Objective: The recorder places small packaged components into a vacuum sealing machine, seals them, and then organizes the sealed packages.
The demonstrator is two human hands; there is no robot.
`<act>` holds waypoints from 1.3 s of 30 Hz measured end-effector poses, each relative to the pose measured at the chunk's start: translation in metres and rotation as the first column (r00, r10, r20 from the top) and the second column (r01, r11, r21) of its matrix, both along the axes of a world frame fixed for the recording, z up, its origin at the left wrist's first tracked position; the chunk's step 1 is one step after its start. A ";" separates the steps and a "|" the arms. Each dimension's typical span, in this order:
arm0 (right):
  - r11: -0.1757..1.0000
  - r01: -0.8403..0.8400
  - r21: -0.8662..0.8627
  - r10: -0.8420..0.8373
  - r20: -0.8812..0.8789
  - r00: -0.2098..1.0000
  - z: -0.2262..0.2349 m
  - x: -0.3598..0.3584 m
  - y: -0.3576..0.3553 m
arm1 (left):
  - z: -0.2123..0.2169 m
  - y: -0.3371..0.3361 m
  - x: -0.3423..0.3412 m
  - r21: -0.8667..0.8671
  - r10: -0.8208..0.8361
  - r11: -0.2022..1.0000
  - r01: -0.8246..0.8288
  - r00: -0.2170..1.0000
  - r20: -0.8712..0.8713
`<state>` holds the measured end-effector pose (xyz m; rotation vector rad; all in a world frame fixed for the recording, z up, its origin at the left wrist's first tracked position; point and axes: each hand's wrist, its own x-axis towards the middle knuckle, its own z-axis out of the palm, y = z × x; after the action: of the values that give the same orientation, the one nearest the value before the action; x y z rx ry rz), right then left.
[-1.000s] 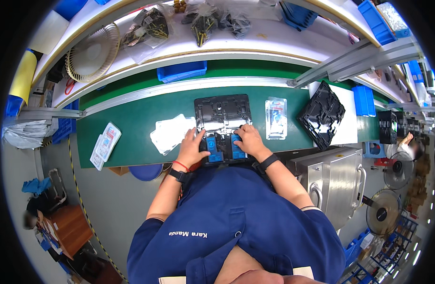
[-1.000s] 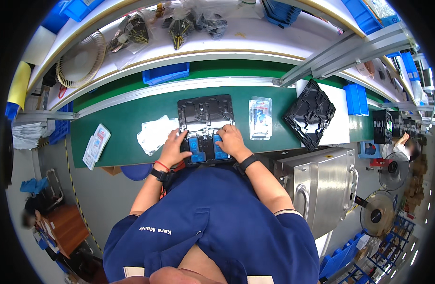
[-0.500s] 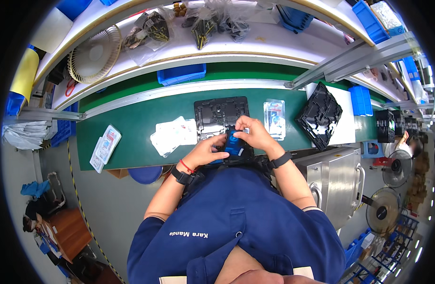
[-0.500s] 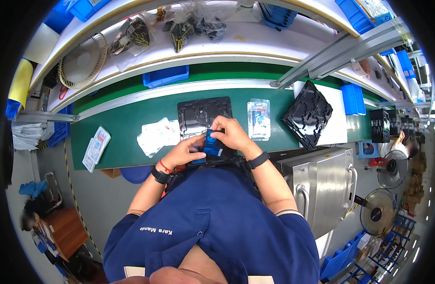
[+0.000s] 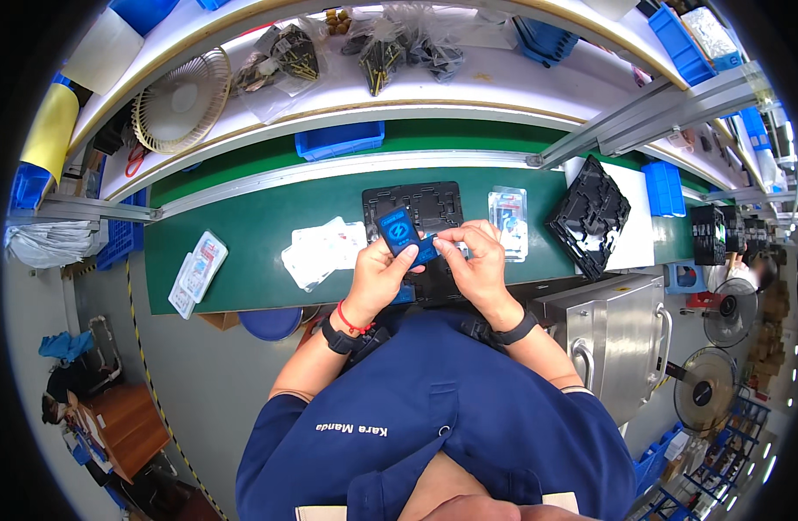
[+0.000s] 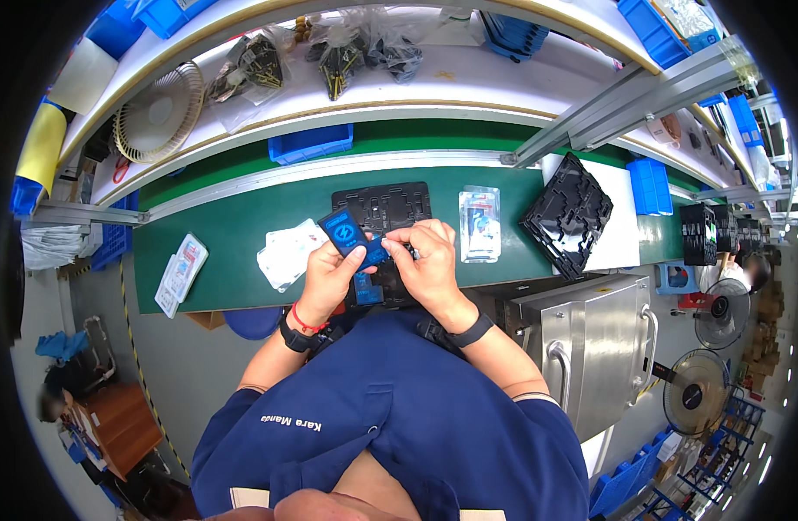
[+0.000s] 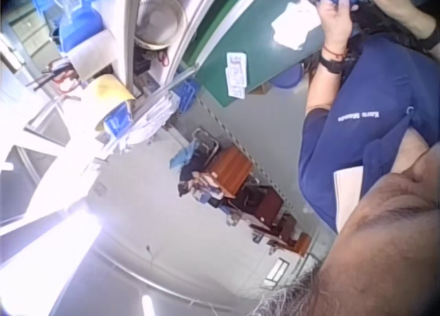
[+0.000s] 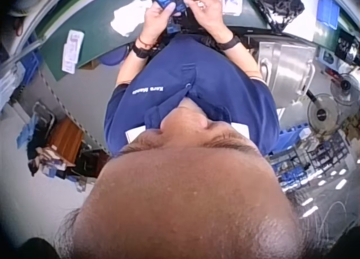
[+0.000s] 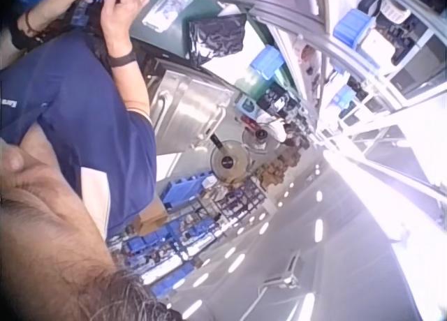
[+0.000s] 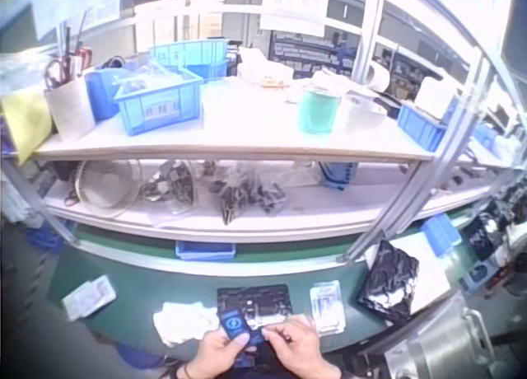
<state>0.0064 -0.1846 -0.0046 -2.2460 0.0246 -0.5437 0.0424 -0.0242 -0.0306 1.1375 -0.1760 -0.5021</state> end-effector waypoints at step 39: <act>0.958 -0.168 0.231 0.080 0.348 0.934 -0.001 0.004 0.001 | -0.007 0.007 0.014 -0.157 0.064 0.981 -0.118 0.948 -0.312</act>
<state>0.0105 -0.1841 -0.0056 -1.8634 -0.2099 -0.7999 0.0563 -0.0171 -0.0377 0.8802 0.1016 -0.5628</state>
